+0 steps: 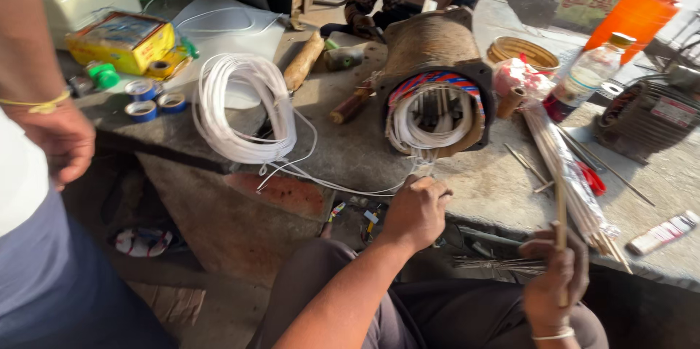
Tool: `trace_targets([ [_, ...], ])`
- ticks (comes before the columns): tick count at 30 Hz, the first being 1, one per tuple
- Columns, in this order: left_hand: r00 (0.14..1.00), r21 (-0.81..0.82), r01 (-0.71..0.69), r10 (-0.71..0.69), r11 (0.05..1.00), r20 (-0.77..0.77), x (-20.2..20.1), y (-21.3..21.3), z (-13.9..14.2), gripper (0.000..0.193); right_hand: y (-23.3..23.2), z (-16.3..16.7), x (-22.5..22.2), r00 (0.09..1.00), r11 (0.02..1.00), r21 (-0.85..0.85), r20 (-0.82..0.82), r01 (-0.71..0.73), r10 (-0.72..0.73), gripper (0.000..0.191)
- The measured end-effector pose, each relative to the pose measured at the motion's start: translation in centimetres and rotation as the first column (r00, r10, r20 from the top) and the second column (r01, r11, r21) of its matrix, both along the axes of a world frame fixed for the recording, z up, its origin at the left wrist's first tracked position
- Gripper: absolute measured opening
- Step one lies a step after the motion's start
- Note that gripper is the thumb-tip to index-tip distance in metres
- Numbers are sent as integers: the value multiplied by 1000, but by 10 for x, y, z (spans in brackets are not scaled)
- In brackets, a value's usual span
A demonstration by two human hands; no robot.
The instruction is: The person winds white insulated wire around a motor stator core, using a wooden stick to press the wire into the slots. They repeatedly pull, align, and tuck the wire into the stator slots.
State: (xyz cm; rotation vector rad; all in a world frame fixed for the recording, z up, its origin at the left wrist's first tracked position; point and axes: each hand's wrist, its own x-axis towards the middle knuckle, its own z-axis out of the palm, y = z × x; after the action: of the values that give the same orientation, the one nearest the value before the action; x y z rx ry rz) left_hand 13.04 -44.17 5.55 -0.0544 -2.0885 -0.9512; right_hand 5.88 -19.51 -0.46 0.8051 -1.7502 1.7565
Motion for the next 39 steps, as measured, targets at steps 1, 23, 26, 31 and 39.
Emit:
trace_targets([
  [1, 1000, -5, 3, -3, 1000, -9, 1, 2, 1, 11, -2, 0, 6, 995, 992, -93, 37, -90, 93, 45],
  [23, 977, -61, 63, -49, 996, 206, -17, 24, 15, 14, 12, 23, 52, 919, 891, 436, 391, -130, -57, 44],
  [26, 979, -110, 91, -68, 990, 191, -19, 25, 14, 14, 15, 16, 42, 911, 933, 322, 412, -161, 15, 54],
  [31, 974, -109, 122, -99, 987, 202, -20, 24, 10, 13, 15, 11, 36, 943, 989, 137, 332, -63, 14, 55],
  [39, 961, -155, 137, -93, 978, 259, -20, 22, 9, 14, 39, 36, 29, 960, 963, 76, 91, 260, -266, 35],
])
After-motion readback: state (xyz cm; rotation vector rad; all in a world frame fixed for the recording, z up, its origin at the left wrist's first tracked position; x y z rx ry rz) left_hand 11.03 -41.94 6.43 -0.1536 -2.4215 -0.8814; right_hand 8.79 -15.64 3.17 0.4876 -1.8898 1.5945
